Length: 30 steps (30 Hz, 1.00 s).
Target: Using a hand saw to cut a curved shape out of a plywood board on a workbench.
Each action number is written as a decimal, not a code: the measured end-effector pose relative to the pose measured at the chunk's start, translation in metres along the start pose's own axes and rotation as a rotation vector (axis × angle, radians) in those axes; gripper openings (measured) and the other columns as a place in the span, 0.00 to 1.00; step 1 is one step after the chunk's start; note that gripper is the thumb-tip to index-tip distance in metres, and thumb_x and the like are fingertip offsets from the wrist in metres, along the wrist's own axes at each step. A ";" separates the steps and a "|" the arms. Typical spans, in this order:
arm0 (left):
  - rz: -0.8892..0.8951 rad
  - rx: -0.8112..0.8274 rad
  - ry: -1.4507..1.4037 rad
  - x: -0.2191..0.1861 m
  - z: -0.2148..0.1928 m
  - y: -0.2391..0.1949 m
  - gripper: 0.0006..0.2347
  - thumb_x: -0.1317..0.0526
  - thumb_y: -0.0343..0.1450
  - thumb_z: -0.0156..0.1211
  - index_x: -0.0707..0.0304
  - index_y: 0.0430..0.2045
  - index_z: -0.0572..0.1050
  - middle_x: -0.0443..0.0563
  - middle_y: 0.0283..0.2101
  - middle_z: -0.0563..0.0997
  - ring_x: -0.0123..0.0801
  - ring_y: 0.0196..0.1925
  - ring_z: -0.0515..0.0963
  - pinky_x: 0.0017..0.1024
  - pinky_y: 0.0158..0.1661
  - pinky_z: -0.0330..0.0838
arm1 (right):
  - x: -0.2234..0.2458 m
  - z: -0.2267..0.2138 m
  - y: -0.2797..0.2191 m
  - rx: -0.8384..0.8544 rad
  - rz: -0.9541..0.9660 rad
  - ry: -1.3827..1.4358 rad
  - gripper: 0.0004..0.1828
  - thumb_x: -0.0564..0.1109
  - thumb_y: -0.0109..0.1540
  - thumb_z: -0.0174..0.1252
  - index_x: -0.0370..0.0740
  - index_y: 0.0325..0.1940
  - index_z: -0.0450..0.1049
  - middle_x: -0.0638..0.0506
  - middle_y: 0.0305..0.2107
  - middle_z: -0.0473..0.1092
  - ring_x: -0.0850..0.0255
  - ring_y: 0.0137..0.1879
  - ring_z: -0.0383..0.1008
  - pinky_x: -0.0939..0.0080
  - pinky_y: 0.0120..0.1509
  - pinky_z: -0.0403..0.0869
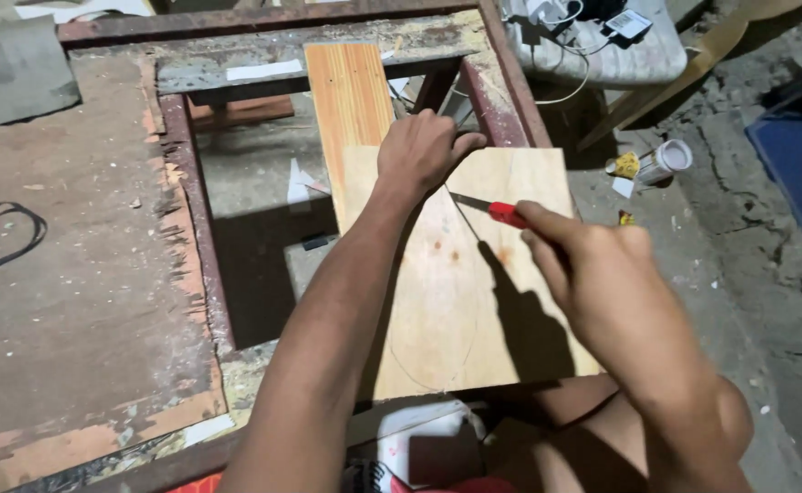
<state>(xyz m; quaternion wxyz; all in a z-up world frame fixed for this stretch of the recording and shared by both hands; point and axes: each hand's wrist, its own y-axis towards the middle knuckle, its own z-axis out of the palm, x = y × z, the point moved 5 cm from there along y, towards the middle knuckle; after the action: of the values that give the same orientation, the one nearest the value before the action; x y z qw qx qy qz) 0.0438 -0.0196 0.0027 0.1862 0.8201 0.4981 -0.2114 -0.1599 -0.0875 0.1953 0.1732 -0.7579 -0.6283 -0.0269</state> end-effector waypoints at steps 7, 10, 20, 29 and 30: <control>-0.007 -0.032 0.006 0.005 0.006 0.004 0.28 0.36 0.74 0.50 0.64 0.22 0.80 0.60 0.30 0.82 0.60 0.32 0.81 0.52 0.32 0.72 | 0.017 -0.003 0.001 0.041 0.051 -0.045 0.21 0.52 0.68 0.49 0.58 0.63 0.77 0.37 0.34 0.80 0.43 0.42 0.80 0.47 0.49 0.70; -0.001 -0.024 0.039 0.005 0.011 0.008 0.27 0.36 0.74 0.51 0.62 0.23 0.80 0.57 0.29 0.83 0.56 0.31 0.82 0.49 0.31 0.72 | 0.021 -0.005 0.008 -0.050 -0.024 -0.090 0.20 0.50 0.68 0.51 0.52 0.63 0.78 0.35 0.33 0.80 0.41 0.38 0.80 0.43 0.49 0.71; 0.028 -0.104 0.051 0.013 0.030 0.011 0.24 0.36 0.72 0.52 0.57 0.31 0.84 0.59 0.36 0.83 0.59 0.38 0.82 0.52 0.36 0.74 | 0.015 -0.006 0.020 -0.399 -0.284 -0.050 0.08 0.38 0.69 0.65 0.37 0.51 0.84 0.46 0.34 0.81 0.64 0.22 0.76 0.63 0.24 0.76; -0.020 0.016 -0.017 0.005 0.004 0.003 0.25 0.37 0.74 0.53 0.62 0.27 0.81 0.58 0.34 0.82 0.57 0.35 0.81 0.50 0.35 0.73 | 0.006 0.009 -0.006 -0.418 -0.422 0.032 0.12 0.37 0.66 0.59 0.33 0.51 0.82 0.42 0.44 0.80 0.54 0.45 0.82 0.57 0.52 0.76; -0.024 0.016 -0.014 0.006 0.007 0.006 0.25 0.37 0.74 0.53 0.62 0.27 0.81 0.58 0.34 0.82 0.57 0.35 0.81 0.50 0.35 0.73 | 0.010 0.007 -0.009 -0.416 -0.425 0.035 0.12 0.37 0.66 0.59 0.33 0.51 0.82 0.42 0.44 0.80 0.54 0.45 0.82 0.57 0.52 0.76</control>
<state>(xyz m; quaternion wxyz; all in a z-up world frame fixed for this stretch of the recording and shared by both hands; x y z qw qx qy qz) 0.0504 -0.0216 -0.0059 0.1809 0.8140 0.5048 -0.2234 -0.1673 -0.0746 0.1938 0.0152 -0.6280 -0.7509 -0.2038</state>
